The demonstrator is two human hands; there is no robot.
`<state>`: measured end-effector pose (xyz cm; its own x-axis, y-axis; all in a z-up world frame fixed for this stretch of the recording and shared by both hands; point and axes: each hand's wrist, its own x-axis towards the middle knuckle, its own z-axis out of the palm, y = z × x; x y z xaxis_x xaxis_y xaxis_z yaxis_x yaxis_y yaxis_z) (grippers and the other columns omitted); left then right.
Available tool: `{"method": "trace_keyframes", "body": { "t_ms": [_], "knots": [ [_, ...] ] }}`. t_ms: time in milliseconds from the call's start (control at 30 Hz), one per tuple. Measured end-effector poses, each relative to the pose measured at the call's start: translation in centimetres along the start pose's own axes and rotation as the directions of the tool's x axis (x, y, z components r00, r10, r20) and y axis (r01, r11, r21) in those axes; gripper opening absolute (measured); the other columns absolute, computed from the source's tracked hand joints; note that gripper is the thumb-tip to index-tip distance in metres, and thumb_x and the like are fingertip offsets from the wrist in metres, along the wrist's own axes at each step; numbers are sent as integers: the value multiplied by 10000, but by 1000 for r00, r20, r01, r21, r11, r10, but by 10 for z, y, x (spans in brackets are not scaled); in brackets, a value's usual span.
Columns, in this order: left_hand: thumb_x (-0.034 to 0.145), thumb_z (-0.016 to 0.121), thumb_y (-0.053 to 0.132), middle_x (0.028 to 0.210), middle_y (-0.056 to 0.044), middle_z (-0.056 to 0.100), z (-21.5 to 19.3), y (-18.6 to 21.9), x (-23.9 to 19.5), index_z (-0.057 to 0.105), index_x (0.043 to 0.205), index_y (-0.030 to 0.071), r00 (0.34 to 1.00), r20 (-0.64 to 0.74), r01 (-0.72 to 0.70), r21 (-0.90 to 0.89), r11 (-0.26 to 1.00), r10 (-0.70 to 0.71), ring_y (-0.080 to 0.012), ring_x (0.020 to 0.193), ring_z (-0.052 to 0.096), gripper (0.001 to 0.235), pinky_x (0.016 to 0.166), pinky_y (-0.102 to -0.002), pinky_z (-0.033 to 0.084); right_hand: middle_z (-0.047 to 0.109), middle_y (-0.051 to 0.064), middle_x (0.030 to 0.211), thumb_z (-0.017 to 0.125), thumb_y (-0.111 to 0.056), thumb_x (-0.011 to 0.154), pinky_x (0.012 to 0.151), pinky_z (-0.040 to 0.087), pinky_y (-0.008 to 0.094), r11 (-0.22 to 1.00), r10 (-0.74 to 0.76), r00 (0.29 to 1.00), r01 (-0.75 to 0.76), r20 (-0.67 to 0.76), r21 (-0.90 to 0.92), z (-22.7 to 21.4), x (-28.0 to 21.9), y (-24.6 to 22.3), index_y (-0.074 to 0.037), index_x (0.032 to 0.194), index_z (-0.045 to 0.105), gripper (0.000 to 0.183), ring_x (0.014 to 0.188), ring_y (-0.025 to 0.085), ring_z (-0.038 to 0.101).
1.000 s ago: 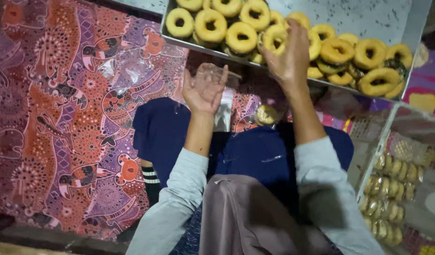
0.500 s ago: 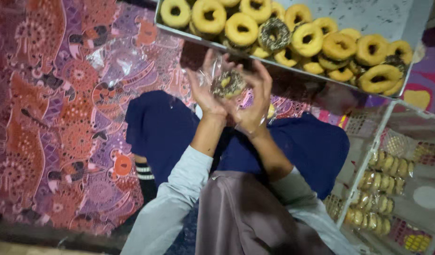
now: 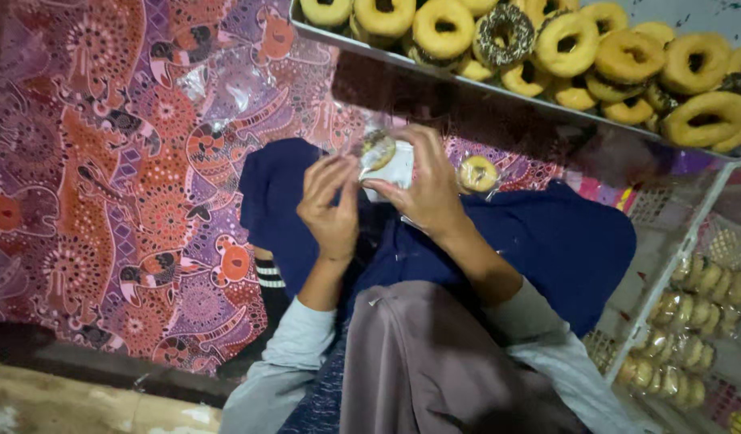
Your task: The person sits on a patterned mat and repeatedly picks donuts from a metal tray, places them into small clear plastic bags, and sets the packaged donuts into a white plastic crate. The person handles both plain and chocolate-sprinkled donuts.
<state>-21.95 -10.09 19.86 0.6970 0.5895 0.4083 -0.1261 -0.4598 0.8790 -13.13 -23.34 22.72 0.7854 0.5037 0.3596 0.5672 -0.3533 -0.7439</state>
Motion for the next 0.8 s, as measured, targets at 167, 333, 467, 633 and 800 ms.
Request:
{"method": "trace_keyframes", "body": {
  "t_ms": [167,333,467,633,800],
  "knots": [
    [1049,631,26,1090,-136,758,-51,-2,-20,720,1078,-8,996,61,-60,3,998,60,-308,1163,715,100,1146,-446,493,695,115,1112,879,-246,803,799,539,375,977,99,945,-152,312,149,-10,-11,-20,-41,1155,672,457,1014,265,696],
    [1103,530,119,860,-147,731,-90,-32,-52,624,1006,3,872,62,489,-106,866,-485,-189,772,731,178,728,-319,579,704,85,888,778,-203,933,712,533,339,950,144,808,-275,571,148,15,-30,-15,-64,989,776,150,791,202,689],
    [1019,610,111,836,-168,720,-94,-89,-56,591,1036,31,602,161,774,-358,522,-782,-202,681,720,84,636,-302,596,727,95,856,760,-223,958,684,522,361,934,240,730,-353,639,52,51,-25,11,-55,978,777,169,737,202,678],
    [1024,609,93,964,-182,753,-95,-120,-84,632,1063,-52,650,186,714,-481,509,-736,-228,827,763,152,770,-332,642,726,139,1099,713,-105,952,904,535,429,964,-260,955,266,141,-28,60,-39,7,-26,1107,730,175,1005,336,680],
    [1044,590,118,1012,-162,761,-87,-112,-84,651,1108,-59,715,168,655,-502,565,-679,-224,900,772,198,833,-324,642,733,107,943,783,-120,918,802,538,417,969,-248,884,226,396,102,78,-41,-9,-27,1030,780,145,869,302,708]
  ]
}}
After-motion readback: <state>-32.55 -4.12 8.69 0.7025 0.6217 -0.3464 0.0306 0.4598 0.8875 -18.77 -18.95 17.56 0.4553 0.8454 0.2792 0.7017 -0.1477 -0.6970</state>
